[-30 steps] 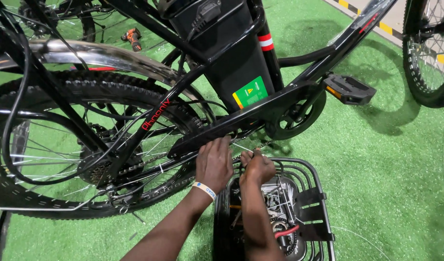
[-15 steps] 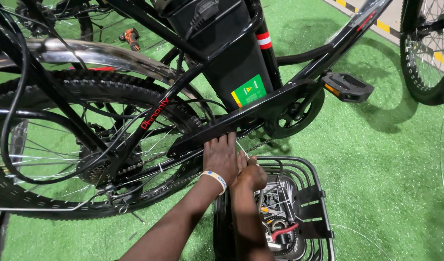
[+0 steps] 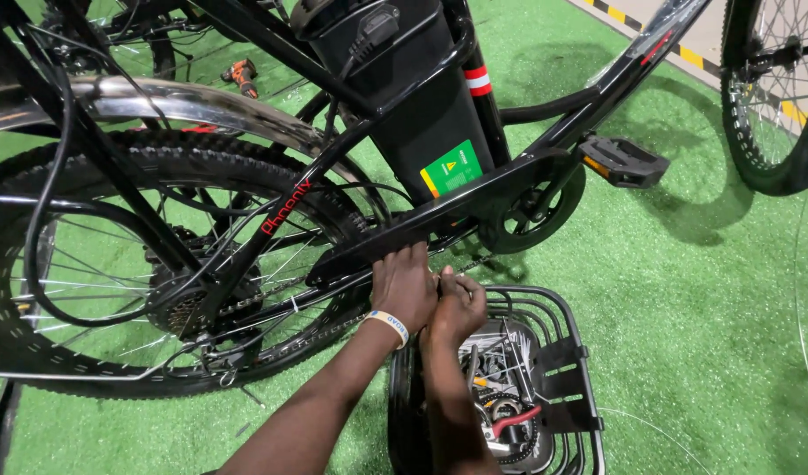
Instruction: The person connects electrical wires to a controller box mounted on the rear rack of an electric bicycle. Then, the person uses a screwdriver to tighten bolts on the bicycle frame near the rear wheel and chain.
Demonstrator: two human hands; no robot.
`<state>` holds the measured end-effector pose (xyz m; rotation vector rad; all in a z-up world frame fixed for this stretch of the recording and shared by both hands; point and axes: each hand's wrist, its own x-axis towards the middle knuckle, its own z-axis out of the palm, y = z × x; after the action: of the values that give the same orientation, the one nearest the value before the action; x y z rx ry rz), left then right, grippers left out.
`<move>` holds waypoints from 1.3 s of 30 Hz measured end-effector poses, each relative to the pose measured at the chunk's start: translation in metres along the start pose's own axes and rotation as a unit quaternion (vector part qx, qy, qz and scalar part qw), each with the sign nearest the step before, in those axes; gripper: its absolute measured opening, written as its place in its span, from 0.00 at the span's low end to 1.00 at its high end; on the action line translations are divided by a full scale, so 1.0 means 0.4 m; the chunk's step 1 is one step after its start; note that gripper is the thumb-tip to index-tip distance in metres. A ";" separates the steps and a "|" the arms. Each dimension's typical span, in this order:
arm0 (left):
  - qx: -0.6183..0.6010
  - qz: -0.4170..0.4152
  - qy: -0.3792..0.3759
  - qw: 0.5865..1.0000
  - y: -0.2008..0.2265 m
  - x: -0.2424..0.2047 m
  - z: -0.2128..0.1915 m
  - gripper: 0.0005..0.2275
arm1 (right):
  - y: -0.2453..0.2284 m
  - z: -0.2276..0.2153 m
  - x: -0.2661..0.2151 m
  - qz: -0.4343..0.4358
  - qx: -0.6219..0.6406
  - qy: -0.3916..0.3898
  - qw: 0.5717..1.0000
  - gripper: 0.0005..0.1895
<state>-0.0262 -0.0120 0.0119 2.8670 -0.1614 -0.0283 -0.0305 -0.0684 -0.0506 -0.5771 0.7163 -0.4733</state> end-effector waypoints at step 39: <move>0.040 0.277 0.322 0.904 -0.120 -0.019 0.001 0.11 | -0.068 0.025 -0.082 -0.221 -0.191 -0.204 0.934 0.05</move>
<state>-0.0288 0.0347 -0.0014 2.6193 -0.8319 1.0320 -0.0506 -0.0664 -0.0120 -1.1798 0.2691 -0.6085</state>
